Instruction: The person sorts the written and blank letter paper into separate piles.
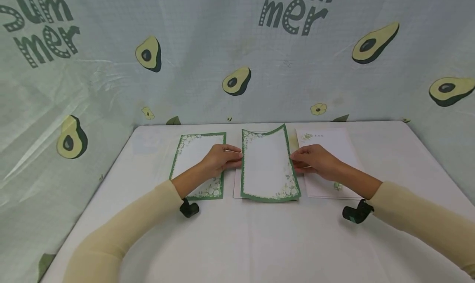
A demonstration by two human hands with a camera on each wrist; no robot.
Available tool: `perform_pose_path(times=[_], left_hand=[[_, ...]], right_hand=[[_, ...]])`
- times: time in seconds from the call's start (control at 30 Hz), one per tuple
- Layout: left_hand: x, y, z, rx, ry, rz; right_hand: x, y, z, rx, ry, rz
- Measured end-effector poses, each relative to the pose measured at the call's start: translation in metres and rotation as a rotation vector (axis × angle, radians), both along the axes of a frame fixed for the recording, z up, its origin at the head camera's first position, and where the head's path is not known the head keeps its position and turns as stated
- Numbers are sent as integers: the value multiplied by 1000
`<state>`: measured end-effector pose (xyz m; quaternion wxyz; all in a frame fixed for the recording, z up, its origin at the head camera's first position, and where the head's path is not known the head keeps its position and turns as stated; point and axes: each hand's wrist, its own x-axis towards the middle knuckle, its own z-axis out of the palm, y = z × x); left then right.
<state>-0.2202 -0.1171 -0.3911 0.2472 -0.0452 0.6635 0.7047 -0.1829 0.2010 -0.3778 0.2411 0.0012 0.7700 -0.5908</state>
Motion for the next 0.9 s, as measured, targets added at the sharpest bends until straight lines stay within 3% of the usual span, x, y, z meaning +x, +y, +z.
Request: perform_pose_path(times=[0.17, 0.53, 0.9], left_hand=[[-1, 1, -3, 4, -4, -9], [-1, 0, 1, -107, 8, -64], [-1, 3, 2, -148, -14, -32]], right_hand=[[1, 1, -2, -5, -36, -11], [0, 2, -6, -29, -54, 18], [-1, 4, -1, -67, -56, -36]])
